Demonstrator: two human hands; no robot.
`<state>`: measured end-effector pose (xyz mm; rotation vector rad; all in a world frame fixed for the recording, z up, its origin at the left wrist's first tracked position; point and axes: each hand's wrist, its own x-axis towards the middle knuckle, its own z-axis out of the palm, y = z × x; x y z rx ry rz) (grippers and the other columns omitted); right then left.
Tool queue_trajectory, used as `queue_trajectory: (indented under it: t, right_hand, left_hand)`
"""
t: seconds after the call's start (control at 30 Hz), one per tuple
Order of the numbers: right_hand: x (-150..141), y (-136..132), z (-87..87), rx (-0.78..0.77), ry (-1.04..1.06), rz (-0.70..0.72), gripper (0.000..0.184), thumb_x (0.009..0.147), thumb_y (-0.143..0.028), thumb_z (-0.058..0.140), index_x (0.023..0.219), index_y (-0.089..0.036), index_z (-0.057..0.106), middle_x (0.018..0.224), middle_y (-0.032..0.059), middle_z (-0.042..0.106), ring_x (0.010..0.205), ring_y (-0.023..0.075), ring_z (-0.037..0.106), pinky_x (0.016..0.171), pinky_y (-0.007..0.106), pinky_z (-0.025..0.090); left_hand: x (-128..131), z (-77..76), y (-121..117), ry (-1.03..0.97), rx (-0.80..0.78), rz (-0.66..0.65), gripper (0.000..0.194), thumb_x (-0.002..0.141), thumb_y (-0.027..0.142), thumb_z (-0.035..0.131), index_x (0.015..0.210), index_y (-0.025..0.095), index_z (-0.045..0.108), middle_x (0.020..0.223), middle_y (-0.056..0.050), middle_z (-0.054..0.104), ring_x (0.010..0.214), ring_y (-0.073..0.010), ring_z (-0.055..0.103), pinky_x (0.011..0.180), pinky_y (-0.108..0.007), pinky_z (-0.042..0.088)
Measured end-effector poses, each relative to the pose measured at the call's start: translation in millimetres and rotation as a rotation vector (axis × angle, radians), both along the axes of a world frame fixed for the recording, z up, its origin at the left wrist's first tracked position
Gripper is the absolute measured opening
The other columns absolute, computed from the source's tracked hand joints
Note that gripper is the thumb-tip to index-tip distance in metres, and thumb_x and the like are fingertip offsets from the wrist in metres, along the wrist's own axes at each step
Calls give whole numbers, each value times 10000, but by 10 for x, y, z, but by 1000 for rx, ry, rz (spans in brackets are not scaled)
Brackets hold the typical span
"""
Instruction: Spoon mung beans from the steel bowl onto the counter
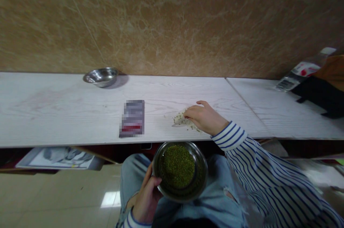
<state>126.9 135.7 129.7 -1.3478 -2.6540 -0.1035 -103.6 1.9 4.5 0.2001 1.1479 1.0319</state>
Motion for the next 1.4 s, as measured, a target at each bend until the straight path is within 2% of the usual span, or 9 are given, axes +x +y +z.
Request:
queue_trajectory:
  t: [0.13,0.23,0.33,0.43,0.8,1.07,1.4]
  right_hand:
    - [42,-55,18,45,11,-28,177,921,-177,446,1017,-215,590,987,23,688,949,160,602,964,383,281]
    - [82,-54,36,114,-39,-176,206,939,-211,415,1049,-185,588,898,49,694,851,168,614,842,333,340]
    - [106,-31,30,178,-130,-339,239,950,-239,388,1061,-169,588,820,64,687,761,180,609,731,315,335]
    - [97,-24,-5,194,-177,-400,256,951,-238,375,1083,-178,586,813,65,690,735,179,604,694,310,312]
    - [-1,-167,-48,173,-163,-322,257,946,-222,386,1095,-172,590,837,68,695,767,181,605,695,317,303]
    - [-48,-249,-32,184,-129,-241,236,927,-176,417,1080,-174,596,814,62,686,760,177,595,701,323,295]
    - [-101,-340,-20,180,-93,-199,226,924,-154,421,1073,-179,590,822,46,680,772,162,574,712,313,282]
  left_hand:
    - [4,6,1,-19,9,-5,703,636,190,605,1322,259,470,1224,-62,591,1000,-261,541,622,-315,474]
    - [6,-1,2,-20,8,-20,714,642,195,598,1337,262,448,1240,-65,577,1003,-263,533,625,-324,476]
    - [7,-30,3,-4,4,-28,720,637,196,598,1338,262,451,1254,-68,568,1034,-278,527,622,-322,475]
    - [4,-60,5,-11,10,-22,722,629,206,605,1335,260,465,1268,-77,564,1087,-304,512,643,-332,476]
    - [-2,-10,16,-34,24,-84,681,659,211,595,1322,286,462,1281,-53,558,1091,-287,516,695,-332,486]
    - [73,100,19,-5,28,-75,675,639,206,588,1301,262,466,1133,-60,617,924,-255,573,606,-307,460]
    - [91,173,31,-15,48,-96,676,662,192,578,1322,239,439,1062,-57,635,815,-215,582,572,-285,446]
